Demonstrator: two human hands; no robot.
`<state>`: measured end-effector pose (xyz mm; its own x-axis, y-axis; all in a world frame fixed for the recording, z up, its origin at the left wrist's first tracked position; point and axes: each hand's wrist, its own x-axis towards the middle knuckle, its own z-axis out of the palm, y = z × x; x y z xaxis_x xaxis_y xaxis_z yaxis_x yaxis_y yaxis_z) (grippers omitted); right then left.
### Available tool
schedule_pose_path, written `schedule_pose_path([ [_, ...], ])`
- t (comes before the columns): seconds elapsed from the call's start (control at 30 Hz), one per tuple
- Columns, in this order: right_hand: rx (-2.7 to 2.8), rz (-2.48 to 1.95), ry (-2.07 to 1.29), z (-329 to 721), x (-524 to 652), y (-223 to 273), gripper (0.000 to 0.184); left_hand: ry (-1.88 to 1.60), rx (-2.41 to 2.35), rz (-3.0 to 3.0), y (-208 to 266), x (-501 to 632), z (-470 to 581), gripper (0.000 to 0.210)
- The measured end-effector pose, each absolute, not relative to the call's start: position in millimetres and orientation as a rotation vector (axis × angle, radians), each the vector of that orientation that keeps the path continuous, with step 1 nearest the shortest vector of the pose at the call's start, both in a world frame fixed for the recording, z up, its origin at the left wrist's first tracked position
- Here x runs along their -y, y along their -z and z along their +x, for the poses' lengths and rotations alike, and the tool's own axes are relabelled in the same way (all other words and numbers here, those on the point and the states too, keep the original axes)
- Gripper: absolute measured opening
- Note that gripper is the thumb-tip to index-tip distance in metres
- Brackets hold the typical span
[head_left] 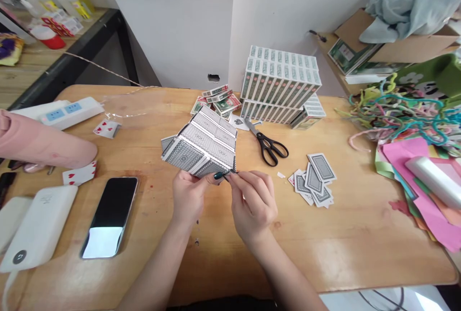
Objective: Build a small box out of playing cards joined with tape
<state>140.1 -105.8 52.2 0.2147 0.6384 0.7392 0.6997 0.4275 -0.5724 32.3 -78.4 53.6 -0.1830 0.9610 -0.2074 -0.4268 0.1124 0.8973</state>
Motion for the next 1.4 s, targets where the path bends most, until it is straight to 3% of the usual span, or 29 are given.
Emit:
schedule_pose_path([
  [1.17, 1.513, -1.291, -0.062, 137.6, 111.6, -57.1, 0.023, -1.454, -1.136, 0.581, -42.3, 81.5, 28.6, 0.030],
  [1.4, 1.577, -1.368, -0.216, 147.4, 110.4, -67.9, 0.023, -1.383, -1.095, 0.606, -39.9, 82.8, 27.5, 0.026],
])
